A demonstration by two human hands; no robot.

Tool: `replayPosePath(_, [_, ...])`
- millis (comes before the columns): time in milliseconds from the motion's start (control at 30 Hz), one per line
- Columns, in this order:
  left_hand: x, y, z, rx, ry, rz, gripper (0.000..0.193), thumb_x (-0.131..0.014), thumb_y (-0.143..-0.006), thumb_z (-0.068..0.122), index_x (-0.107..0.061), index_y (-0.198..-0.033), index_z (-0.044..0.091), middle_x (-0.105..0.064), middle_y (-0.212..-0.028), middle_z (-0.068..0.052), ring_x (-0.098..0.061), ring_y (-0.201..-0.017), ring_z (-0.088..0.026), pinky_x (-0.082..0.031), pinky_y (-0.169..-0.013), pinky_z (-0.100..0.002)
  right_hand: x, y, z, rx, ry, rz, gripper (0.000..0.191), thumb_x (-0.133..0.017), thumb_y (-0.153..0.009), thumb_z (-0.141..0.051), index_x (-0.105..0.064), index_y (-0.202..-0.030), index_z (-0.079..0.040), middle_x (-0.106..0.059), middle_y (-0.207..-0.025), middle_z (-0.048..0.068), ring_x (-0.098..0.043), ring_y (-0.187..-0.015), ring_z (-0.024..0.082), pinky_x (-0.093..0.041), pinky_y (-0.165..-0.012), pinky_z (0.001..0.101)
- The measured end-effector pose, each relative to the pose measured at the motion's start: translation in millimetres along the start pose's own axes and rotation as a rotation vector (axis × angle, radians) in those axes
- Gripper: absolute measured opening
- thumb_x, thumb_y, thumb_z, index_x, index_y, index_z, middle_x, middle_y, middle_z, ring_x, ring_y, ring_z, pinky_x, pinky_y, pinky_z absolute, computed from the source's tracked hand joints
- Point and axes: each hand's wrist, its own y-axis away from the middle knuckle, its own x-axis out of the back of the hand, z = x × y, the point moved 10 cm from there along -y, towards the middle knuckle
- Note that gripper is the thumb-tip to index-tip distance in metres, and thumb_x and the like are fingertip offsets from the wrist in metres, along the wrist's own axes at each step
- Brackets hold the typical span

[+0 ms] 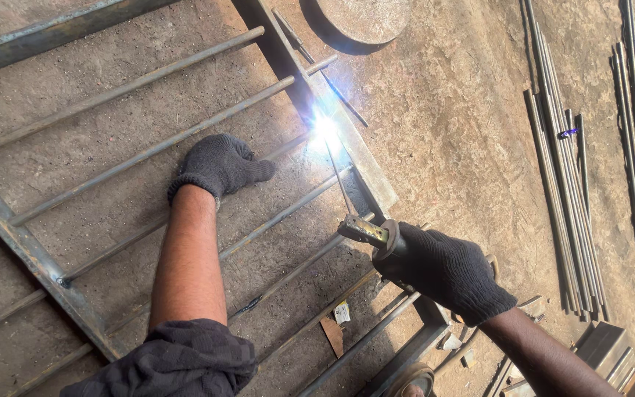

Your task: The person welds a metal ladder-like frame lying on the ground. They use a welding torch to secure the rungs to the side rails, creating bright sparks. The person also uses a metal bar to adjust the position of the frame during the process.

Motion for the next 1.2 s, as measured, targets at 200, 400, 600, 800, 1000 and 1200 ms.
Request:
replayPosePath(200, [0.1,1.5,4.5,-0.013,-0.057,-0.014,0.07,-0.074,-0.077,0.069,-0.077,-0.12,0.014,-0.07,-0.132,-0.013,-0.065,-0.124,-0.033,-0.048,-0.111,-0.042,0.2,3.7,9.7,-0.005,-0.028,0.033,0.067,-0.078,-0.08,-0.043,-0.059,-0.144,-0.034,-0.076,-0.112,0.003,-0.078,-0.094,0.02,-0.067,-0.072,0.0404])
replayPosePath(400, [4.5,5.1,4.8,0.003,0.005,0.012,0.072,-0.078,-0.075,0.067,-0.074,-0.125,0.015,-0.066,-0.136,-0.01,-0.062,-0.128,-0.03,-0.047,-0.111,-0.041,-6.6,1.4,15.0,-0.004,-0.042,0.04,0.065,-0.077,-0.082,-0.041,-0.059,-0.144,-0.035,-0.077,-0.112,0.002,-0.078,-0.094,0.019,-0.068,-0.073,0.0394])
replayPosePath(600, [1.7,10.8,2.9,0.079,0.016,-0.036,0.068,-0.074,-0.08,0.064,-0.072,-0.129,0.017,-0.066,-0.138,-0.008,-0.062,-0.129,-0.029,-0.048,-0.112,-0.043,-3.7,1.3,9.3,-0.016,-0.055,0.022,0.063,-0.076,-0.082,-0.044,-0.06,-0.142,-0.035,-0.078,-0.111,0.001,-0.078,-0.094,0.019,-0.067,-0.074,0.0405])
replayPosePath(800, [8.3,8.7,4.7,0.0,0.06,0.022,0.065,-0.081,-0.072,0.061,-0.078,-0.118,0.015,-0.072,-0.127,-0.01,-0.068,-0.118,-0.03,-0.052,-0.104,-0.041,2.6,1.0,3.5,-0.032,-0.05,0.022,0.062,-0.077,-0.081,-0.046,-0.062,-0.14,-0.033,-0.078,-0.109,0.003,-0.079,-0.093,0.019,-0.068,-0.073,0.0399])
replayPosePath(1000, [9.6,5.3,2.7,-0.027,0.106,0.069,0.065,-0.086,-0.066,0.061,-0.08,-0.109,0.013,-0.075,-0.117,-0.013,-0.072,-0.108,-0.032,-0.056,-0.097,-0.04,9.1,-0.9,-12.5,0.037,-0.048,0.045,0.059,-0.075,-0.082,-0.046,-0.064,-0.138,-0.03,-0.078,-0.107,0.005,-0.079,-0.089,0.019,-0.067,-0.067,0.0392])
replayPosePath(1200, [9.7,4.8,9.2,-0.077,0.013,0.059,0.06,-0.083,-0.072,0.063,-0.083,-0.103,0.013,-0.076,-0.114,-0.013,-0.072,-0.107,-0.033,-0.055,-0.097,-0.041,9.1,0.0,-14.9,-0.037,0.049,-0.041,0.056,-0.073,-0.084,-0.05,-0.063,-0.135,-0.03,-0.078,-0.104,0.004,-0.079,-0.085,0.018,-0.068,-0.065,0.0384])
